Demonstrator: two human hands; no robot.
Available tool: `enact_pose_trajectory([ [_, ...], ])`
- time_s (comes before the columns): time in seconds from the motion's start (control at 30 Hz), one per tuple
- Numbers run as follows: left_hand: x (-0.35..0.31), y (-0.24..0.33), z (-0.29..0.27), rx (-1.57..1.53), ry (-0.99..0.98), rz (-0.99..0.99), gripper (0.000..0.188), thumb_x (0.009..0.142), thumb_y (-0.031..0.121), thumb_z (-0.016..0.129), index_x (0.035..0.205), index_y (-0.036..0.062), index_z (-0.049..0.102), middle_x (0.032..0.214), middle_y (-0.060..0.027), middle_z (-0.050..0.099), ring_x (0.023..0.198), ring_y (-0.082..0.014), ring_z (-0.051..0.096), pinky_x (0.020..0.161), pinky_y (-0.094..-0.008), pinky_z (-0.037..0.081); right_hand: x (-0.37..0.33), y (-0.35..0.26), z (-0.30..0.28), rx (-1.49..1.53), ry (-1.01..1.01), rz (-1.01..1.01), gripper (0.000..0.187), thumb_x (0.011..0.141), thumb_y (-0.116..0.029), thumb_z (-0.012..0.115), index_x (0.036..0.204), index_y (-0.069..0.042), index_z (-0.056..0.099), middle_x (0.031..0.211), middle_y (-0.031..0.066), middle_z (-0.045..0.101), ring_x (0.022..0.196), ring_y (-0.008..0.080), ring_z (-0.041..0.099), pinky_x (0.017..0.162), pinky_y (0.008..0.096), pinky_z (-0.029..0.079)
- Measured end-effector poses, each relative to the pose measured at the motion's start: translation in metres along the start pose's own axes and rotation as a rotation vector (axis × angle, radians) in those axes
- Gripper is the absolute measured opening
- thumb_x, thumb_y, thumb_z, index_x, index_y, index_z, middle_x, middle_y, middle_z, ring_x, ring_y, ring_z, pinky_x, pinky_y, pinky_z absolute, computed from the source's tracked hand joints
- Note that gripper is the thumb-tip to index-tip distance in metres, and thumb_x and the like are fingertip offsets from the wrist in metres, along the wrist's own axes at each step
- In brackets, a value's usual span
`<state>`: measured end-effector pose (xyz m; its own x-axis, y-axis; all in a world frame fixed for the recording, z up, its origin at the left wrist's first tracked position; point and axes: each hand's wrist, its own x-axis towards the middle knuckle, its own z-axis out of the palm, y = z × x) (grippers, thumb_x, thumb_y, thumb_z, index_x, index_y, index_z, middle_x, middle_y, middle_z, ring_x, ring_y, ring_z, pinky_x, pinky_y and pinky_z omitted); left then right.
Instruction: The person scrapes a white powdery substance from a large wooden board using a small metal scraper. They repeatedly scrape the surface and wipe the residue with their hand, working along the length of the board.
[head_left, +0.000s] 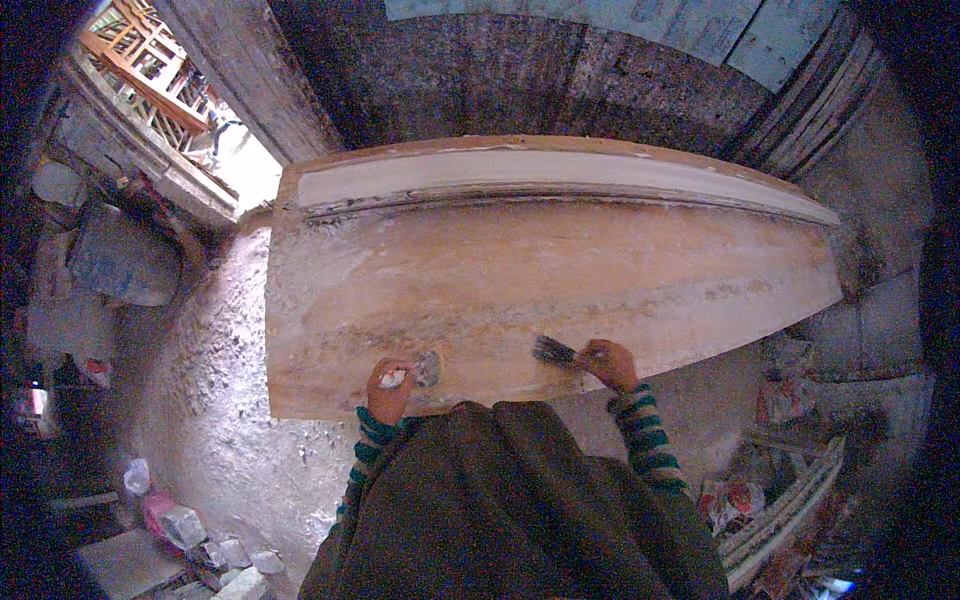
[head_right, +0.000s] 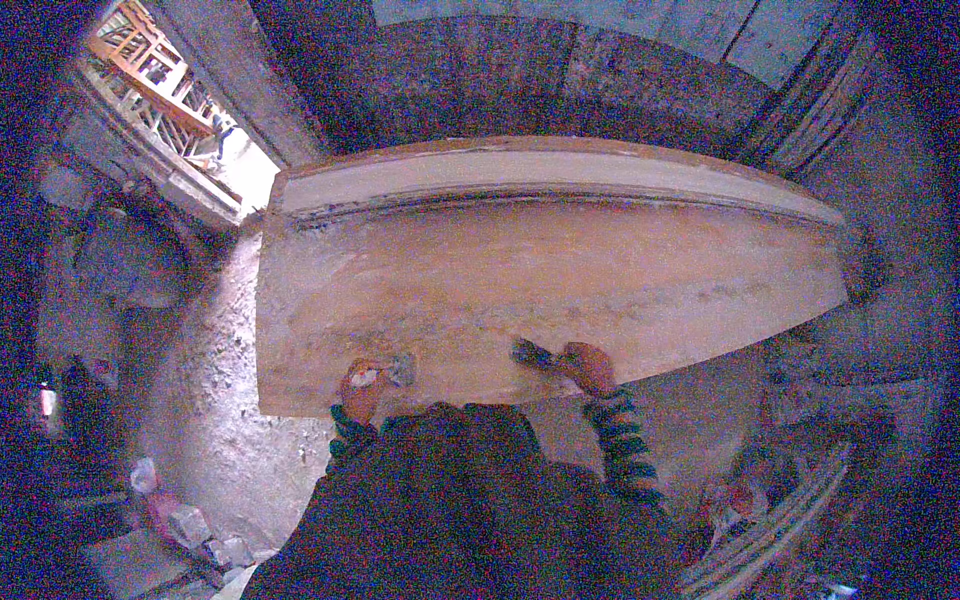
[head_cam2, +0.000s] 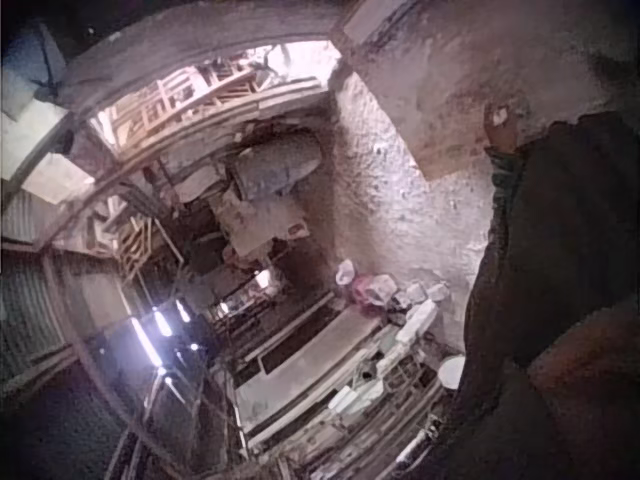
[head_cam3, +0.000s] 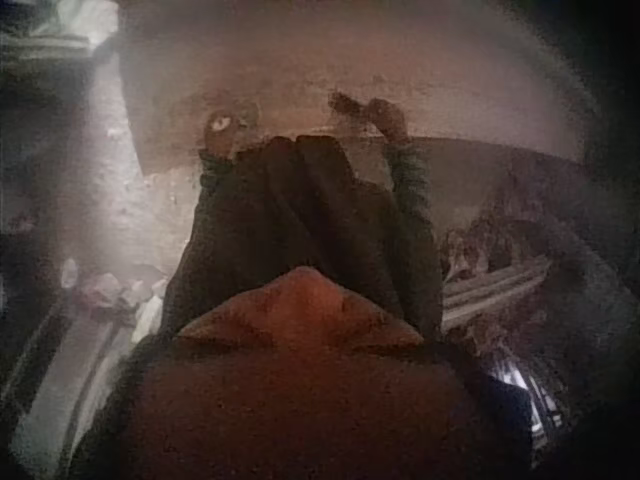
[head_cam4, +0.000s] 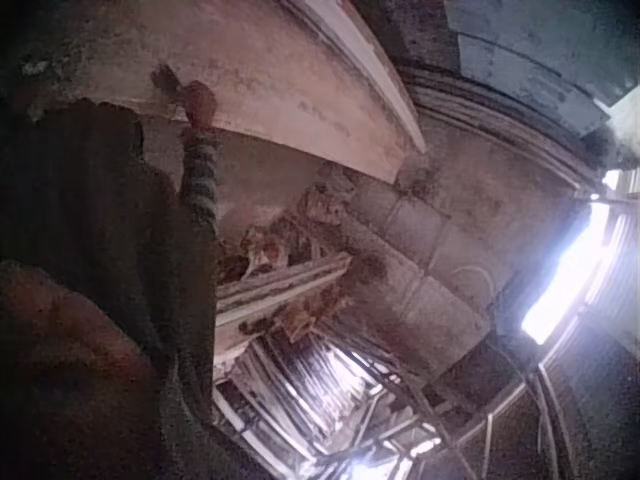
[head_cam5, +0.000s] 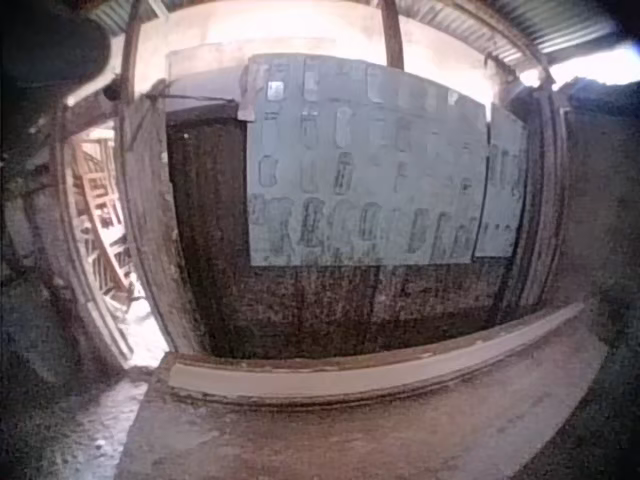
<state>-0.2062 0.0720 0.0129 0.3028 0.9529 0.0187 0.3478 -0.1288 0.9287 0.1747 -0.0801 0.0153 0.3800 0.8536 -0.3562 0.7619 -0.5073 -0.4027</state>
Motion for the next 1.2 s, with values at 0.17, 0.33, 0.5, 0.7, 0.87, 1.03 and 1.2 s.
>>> enact_pose_trajectory([
  [0.17, 0.002, -0.002, -0.001, 0.129, -0.051, 0.067, 0.011, 0.072, 0.006, 0.068, 0.082, 0.0062, 0.063, 0.086, -0.0085, 0.061, 0.081, -0.0229, 0.059, 0.072, -0.0322, 0.047, 0.044, -0.109, 0.051, 0.103, 0.168, -0.386, 0.032, 0.074, -0.041, 0.062, 0.079, -0.01, 0.064, 0.081, 0.011, 0.064, 0.075, 0.0306, 0.061, 0.064, 0.0423, 0.048],
  [0.33, -0.006, 0.014, 0.0, -0.028, -0.035, 0.142, 0.014, 0.07, 0.006, 0.07, 0.083, 0.0059, 0.064, 0.086, -0.0086, 0.062, 0.081, -0.023, 0.06, 0.072, -0.0319, 0.047, 0.024, -0.122, 0.003, -0.037, 0.003, -0.246, 0.034, 0.074, -0.043, 0.063, 0.073, -0.009, 0.061, 0.075, 0.0114, 0.062, 0.072, 0.032, 0.061, 0.061, 0.0429, 0.048],
  [0.5, -0.011, 0.015, 0.003, -0.022, -0.108, 0.048, 0.018, 0.07, 0.007, 0.07, 0.087, 0.0071, 0.065, 0.086, -0.0083, 0.061, 0.082, -0.0216, 0.06, 0.074, -0.0313, 0.048, -0.019, -0.034, -0.01, -0.03, 0.016, -0.025, 0.035, 0.071, -0.046, 0.064, 0.074, -0.011, 0.063, 0.072, 0.0108, 0.063, 0.067, 0.0318, 0.061, 0.059, 0.0428, 0.047],
  [0.7, -0.006, 0.017, 0.021, -0.068, -0.397, -0.058, 0.017, 0.073, 0.013, 0.07, 0.088, 0.0081, 0.064, 0.086, -0.0075, 0.062, 0.08, -0.0174, 0.06, 0.071, -0.0306, 0.05, 0.013, -0.075, 0.068, 0.102, 0.134, -0.184, 0.027, 0.075, -0.037, 0.063, 0.082, -0.011, 0.063, 0.082, 0.0132, 0.063, 0.078, 0.0328, 0.06, 0.066, 0.0429, 0.047],
  [0.87, 0.005, 0.018, 0.08, -0.221, -0.516, -0.215, 0.015, 0.077, 0.014, 0.068, 0.09, 0.0082, 0.064, 0.087, -0.0055, 0.063, 0.079, -0.0153, 0.06, 0.072, -0.029, 0.051, -0.004, -0.099, 0.024, 0.216, 0.253, -0.091, 0.023, 0.077, -0.032, 0.063, 0.085, -0.011, 0.062, 0.083, 0.0124, 0.063, 0.078, 0.0317, 0.06, 0.066, 0.0419, 0.047],
  [1.03, 0.027, 0.012, 0.189, -0.436, -0.405, 0.119, 0.016, 0.079, 0.013, 0.067, 0.092, 0.0068, 0.061, 0.087, -0.0029, 0.063, 0.079, -0.0149, 0.059, 0.07, -0.0295, 0.051, -0.048, -0.008, -0.013, 0.375, 0.451, 0.288, 0.016, 0.074, -0.021, 0.069, 0.083, -0.01, 0.062, 0.077, 0.0106, 0.063, 0.07, 0.0241, 0.06, 0.063, 0.0345, 0.046],
  [1.2, 0.052, -0.055, 0.168, -0.344, -0.262, -0.067, 0.017, 0.079, 0.013, 0.065, 0.093, 0.0062, 0.059, 0.087, -0.0049, 0.062, 0.081, -0.0176, 0.059, 0.074, -0.0319, 0.05, -0.067, -0.003, -0.011, 0.361, 0.579, 0.35, 0.016, 0.075, -0.021, 0.069, 0.082, -0.009, 0.061, 0.072, 0.0104, 0.061, 0.066, 0.0207, 0.058, 0.059, 0.0326, 0.045],
])
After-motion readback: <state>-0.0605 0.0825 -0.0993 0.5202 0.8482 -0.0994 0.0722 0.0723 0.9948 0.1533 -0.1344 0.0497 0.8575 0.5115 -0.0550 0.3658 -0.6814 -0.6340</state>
